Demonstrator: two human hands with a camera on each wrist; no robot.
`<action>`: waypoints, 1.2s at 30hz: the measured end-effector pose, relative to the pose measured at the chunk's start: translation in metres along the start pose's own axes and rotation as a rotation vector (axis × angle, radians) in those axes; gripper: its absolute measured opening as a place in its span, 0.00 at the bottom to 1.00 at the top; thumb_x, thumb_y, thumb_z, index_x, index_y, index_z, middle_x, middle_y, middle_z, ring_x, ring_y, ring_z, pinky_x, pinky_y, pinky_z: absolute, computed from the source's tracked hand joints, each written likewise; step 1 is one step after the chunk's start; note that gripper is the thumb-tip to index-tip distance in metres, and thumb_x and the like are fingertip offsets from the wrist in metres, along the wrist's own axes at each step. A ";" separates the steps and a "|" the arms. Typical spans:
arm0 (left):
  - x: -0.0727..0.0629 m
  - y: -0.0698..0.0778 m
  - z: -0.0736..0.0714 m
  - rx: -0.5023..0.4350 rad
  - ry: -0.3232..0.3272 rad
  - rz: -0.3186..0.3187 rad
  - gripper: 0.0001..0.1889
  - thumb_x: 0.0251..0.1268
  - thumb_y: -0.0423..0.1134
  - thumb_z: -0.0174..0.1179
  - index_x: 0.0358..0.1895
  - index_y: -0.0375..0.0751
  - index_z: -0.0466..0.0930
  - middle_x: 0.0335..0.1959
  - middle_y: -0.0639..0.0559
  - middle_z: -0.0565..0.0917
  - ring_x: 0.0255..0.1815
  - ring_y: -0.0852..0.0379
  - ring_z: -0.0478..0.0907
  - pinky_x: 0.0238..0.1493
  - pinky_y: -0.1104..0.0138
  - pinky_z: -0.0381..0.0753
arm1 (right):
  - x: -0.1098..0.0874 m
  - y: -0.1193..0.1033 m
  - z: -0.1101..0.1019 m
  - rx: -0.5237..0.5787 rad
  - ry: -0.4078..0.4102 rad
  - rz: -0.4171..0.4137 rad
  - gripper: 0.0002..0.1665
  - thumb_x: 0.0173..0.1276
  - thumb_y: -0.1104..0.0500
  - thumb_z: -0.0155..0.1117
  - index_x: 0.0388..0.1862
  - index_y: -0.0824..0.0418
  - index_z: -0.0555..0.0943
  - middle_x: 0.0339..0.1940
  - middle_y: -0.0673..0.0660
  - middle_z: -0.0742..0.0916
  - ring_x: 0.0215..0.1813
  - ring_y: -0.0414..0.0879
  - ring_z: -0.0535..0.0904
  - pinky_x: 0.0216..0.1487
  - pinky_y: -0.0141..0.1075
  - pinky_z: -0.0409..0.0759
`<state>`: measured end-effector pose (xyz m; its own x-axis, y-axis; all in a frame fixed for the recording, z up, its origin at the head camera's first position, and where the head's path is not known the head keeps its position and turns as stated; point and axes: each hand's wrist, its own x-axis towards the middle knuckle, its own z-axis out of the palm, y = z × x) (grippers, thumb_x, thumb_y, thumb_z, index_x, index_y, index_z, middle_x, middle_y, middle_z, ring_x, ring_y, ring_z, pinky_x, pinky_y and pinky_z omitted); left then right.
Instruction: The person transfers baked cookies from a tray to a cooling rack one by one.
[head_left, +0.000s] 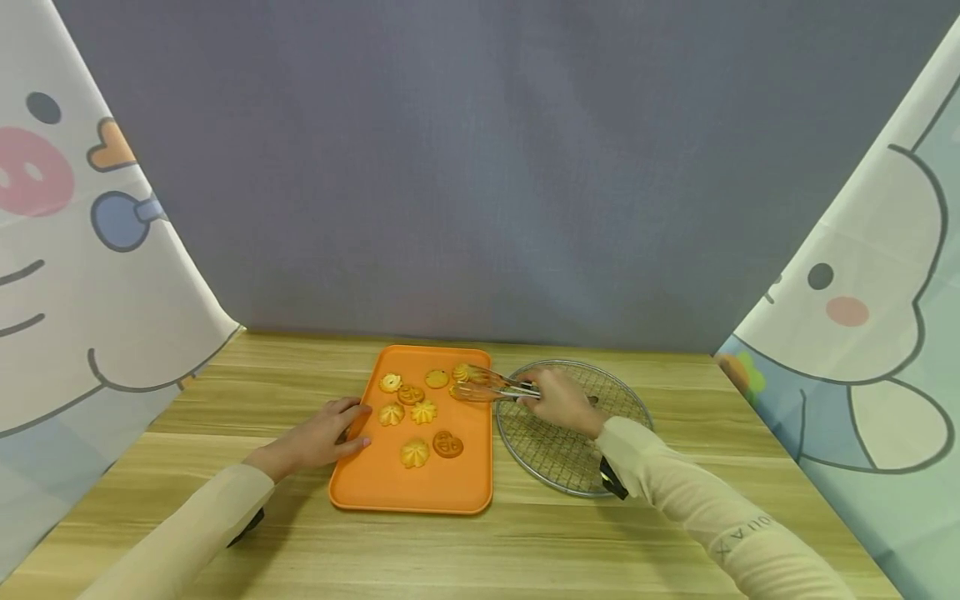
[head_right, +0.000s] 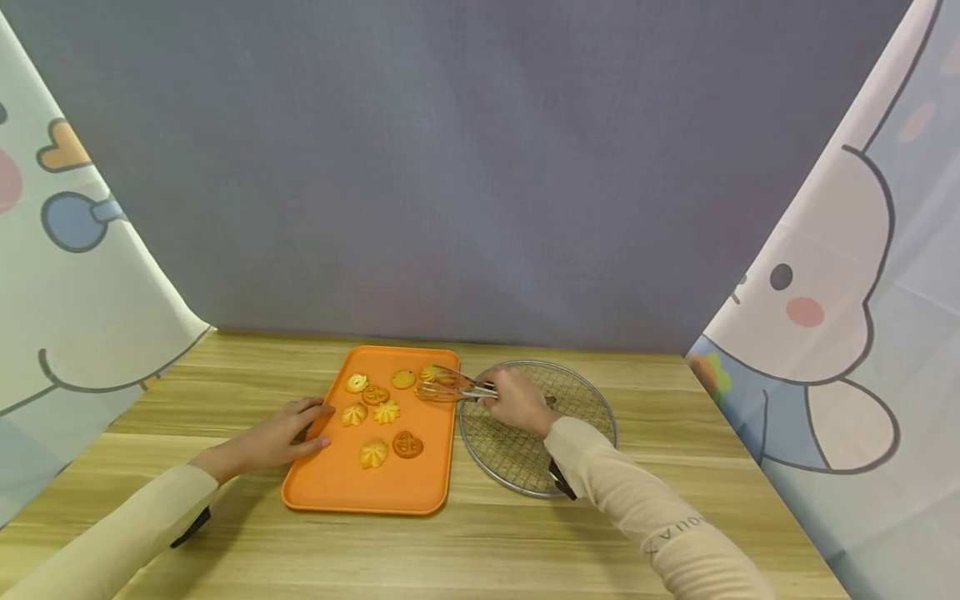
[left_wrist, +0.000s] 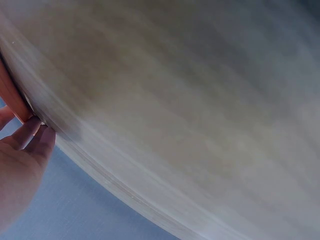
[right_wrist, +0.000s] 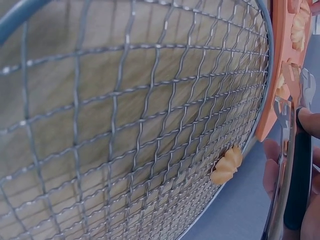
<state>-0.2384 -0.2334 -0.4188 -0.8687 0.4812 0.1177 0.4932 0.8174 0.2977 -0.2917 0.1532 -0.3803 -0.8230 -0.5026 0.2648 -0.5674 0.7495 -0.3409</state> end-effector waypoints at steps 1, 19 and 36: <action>0.000 0.000 0.000 0.000 -0.002 -0.002 0.27 0.64 0.49 0.55 0.60 0.33 0.68 0.60 0.31 0.67 0.60 0.32 0.65 0.54 0.43 0.69 | 0.001 0.000 0.000 -0.001 -0.002 0.002 0.19 0.57 0.59 0.68 0.47 0.64 0.81 0.24 0.52 0.81 0.12 0.36 0.54 0.12 0.26 0.51; -0.001 0.001 0.001 -0.003 -0.005 -0.010 0.28 0.63 0.49 0.55 0.60 0.33 0.68 0.61 0.31 0.66 0.60 0.32 0.64 0.55 0.44 0.69 | 0.008 -0.004 0.008 -0.013 0.001 0.008 0.16 0.56 0.61 0.68 0.45 0.62 0.82 0.44 0.56 0.84 0.14 0.37 0.61 0.14 0.27 0.57; -0.002 0.003 -0.002 -0.018 -0.023 -0.033 0.29 0.64 0.50 0.55 0.61 0.34 0.67 0.62 0.31 0.65 0.62 0.32 0.62 0.56 0.43 0.67 | 0.008 -0.008 0.009 -0.067 0.005 0.003 0.18 0.57 0.60 0.68 0.47 0.62 0.81 0.44 0.56 0.84 0.27 0.40 0.73 0.27 0.31 0.68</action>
<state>-0.2354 -0.2321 -0.4160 -0.8830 0.4614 0.0862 0.4632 0.8271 0.3182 -0.2937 0.1398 -0.3833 -0.8244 -0.4980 0.2688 -0.5617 0.7782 -0.2810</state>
